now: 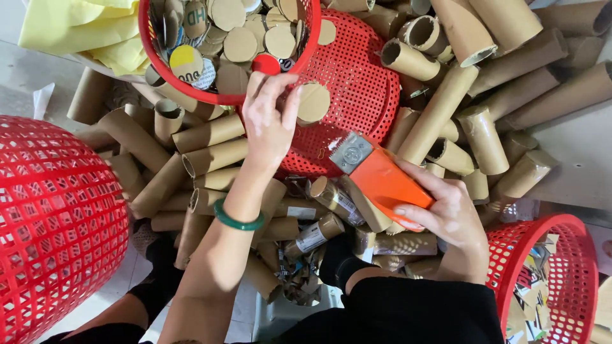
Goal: Assembling cardboard tubes by attaching cardboard discs to the ends and securing them with a tape dispenser.
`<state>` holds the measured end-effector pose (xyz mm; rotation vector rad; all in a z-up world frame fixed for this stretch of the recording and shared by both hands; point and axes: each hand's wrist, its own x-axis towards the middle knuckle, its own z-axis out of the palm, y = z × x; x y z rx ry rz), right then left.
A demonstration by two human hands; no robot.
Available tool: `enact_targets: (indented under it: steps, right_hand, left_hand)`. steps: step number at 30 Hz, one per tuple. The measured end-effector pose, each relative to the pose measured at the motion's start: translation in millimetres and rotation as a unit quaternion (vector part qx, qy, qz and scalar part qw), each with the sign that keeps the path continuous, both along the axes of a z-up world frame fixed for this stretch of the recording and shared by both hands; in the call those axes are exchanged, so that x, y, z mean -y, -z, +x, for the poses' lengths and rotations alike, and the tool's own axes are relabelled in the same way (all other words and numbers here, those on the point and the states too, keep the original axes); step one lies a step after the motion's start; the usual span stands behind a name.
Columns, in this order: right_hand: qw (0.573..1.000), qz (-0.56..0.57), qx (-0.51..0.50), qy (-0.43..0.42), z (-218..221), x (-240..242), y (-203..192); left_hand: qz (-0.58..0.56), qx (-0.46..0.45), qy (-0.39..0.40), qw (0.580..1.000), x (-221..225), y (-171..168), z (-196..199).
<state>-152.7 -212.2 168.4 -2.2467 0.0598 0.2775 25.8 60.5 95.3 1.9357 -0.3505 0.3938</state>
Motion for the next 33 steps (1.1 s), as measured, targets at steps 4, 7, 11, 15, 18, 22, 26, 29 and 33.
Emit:
enact_targets:
  steps: [4,7,11,15,18,22,26,29,33]
  right_hand:
    - [0.993,0.105,0.049,-0.015,0.3,-0.4,12.1]
    - [0.985,0.155,0.070,-0.037,7.7,-10.3,9.7]
    - [0.986,0.138,0.063,-0.064,17.2,-16.3,0.5]
    - [0.988,0.123,0.023,-0.088,15.9,20.6,-14.6]
    - [0.994,0.091,-0.006,-0.060,20.7,36.0,-23.9]
    - [0.993,-0.067,-0.097,-0.010,49.6,11.9,-16.6]
    - [0.987,-0.123,-0.106,0.000,70.3,6.3,19.0]
    - [0.995,-0.038,-0.090,0.014,72.2,-0.9,23.2]
    - [0.996,0.022,-0.085,0.019,66.3,4.6,28.1]
  left_hand:
    - [-0.072,-0.212,0.072,0.972,-5.3,-9.5,-26.7]
    - [-0.227,-0.459,0.196,0.836,-11.5,6.7,-38.0]
    - [-0.260,-0.375,0.192,0.869,-15.7,17.8,-33.1]
    - [-0.190,-0.296,0.109,0.930,-37.1,-16.3,3.4]
    - [-0.125,-0.173,0.051,0.976,-57.4,-11.5,41.2]
    - [0.031,-0.031,0.004,0.999,-40.1,27.8,42.1]
    - [0.239,0.080,-0.015,0.968,-9.5,52.8,22.6]
    - [0.270,0.095,-0.010,0.958,-5.7,73.5,15.2]
    - [0.257,0.076,-0.003,0.963,-3.4,71.6,10.4]
